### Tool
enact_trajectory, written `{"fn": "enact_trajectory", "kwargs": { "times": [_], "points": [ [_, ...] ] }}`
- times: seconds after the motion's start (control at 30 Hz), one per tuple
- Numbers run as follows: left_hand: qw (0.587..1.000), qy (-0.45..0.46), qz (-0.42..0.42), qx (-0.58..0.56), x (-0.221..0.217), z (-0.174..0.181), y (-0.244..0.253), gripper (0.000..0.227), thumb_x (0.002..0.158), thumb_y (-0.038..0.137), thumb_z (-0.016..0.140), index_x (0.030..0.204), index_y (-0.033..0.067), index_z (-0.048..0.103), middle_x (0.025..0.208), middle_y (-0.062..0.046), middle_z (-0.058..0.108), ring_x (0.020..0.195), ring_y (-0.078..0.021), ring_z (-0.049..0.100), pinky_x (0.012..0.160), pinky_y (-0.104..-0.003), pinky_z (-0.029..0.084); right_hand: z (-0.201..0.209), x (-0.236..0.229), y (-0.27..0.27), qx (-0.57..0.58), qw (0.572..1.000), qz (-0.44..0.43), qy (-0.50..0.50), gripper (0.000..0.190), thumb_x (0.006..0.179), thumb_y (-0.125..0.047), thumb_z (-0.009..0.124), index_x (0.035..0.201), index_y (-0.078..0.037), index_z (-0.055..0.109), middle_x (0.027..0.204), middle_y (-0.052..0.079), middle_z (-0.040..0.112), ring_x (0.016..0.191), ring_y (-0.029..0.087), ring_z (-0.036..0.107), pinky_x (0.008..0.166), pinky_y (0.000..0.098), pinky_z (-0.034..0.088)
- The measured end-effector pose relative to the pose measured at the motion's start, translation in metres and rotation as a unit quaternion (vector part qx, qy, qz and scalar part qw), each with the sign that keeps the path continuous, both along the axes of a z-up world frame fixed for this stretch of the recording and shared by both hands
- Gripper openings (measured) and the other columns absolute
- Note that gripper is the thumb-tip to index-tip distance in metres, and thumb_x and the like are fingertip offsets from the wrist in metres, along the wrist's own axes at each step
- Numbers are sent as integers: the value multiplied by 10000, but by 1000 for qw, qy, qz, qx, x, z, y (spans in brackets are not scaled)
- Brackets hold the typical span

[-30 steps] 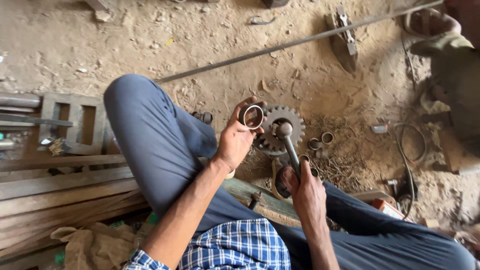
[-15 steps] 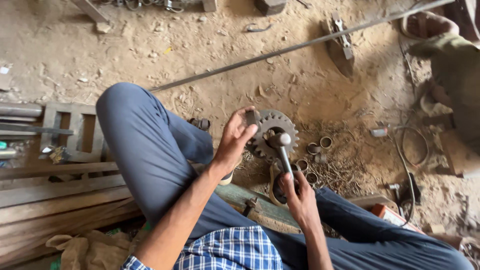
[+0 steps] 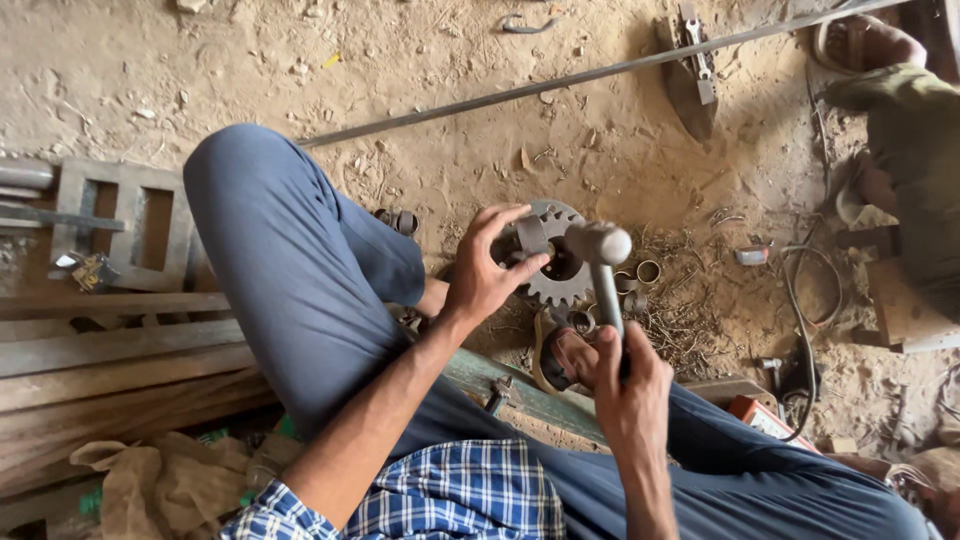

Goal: The person sits on the floor and uses a hammer to tap a cylindrical metal piece onto a gear-like component. They repeatedly adjust the piece and strike it to seat it, then inspect the fit by hand.

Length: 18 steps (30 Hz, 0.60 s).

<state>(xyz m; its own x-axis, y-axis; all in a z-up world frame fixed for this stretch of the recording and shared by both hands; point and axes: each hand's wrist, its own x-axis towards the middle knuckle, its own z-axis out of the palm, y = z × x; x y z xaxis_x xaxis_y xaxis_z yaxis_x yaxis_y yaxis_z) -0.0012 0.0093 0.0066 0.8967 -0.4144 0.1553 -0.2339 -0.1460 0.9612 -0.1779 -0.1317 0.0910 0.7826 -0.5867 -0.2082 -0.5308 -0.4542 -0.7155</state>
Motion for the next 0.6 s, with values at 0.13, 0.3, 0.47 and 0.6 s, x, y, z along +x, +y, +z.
{"fn": "enact_trajectory", "kwargs": {
  "times": [0.13, 0.3, 0.47, 0.6],
  "points": [
    [999, 52, 11, 13, 4, 0, -1, 620, 797, 344, 877, 1309, 65, 666, 1249, -120, 714, 1177, -254, 678, 1041, -397, 520, 16, 7, -2, -54, 997, 26, -47, 405, 1099, -336, 450, 824, -49, 526, 473, 29, 522, 336, 81, 491, 312, 288, 355],
    [998, -23, 25, 50, 3, 4, -4, 608, 775, 333, 891, 1266, 48, 675, 1210, -154, 717, 1113, -324, 659, 990, -444, 488, 2, 29, 9, -67, 991, 76, -83, 329, 1090, -278, 444, 889, -42, 553, 515, -3, 565, 360, 57, 555, 264, 247, 382],
    [997, -59, 19, 51, -1, 1, 3, 584, 808, 325, 882, 1283, 66, 663, 1222, -149, 720, 1126, -334, 674, 1000, -443, 485, 0, 26, -2, -205, 971, 112, -48, 317, 1129, -253, 484, 913, -54, 606, 514, 58, 514, 382, 172, 429, 422, 333, 351],
    [998, -48, 26, 38, 3, 2, -3, 569, 807, 326, 893, 1282, 101, 675, 1187, -127, 742, 1102, -325, 684, 1000, -442, 486, 2, 21, -4, -267, 954, 117, -77, 325, 1129, -271, 478, 984, -18, 622, 534, 57, 520, 422, 196, 406, 550, 395, 400]
  ]
}}
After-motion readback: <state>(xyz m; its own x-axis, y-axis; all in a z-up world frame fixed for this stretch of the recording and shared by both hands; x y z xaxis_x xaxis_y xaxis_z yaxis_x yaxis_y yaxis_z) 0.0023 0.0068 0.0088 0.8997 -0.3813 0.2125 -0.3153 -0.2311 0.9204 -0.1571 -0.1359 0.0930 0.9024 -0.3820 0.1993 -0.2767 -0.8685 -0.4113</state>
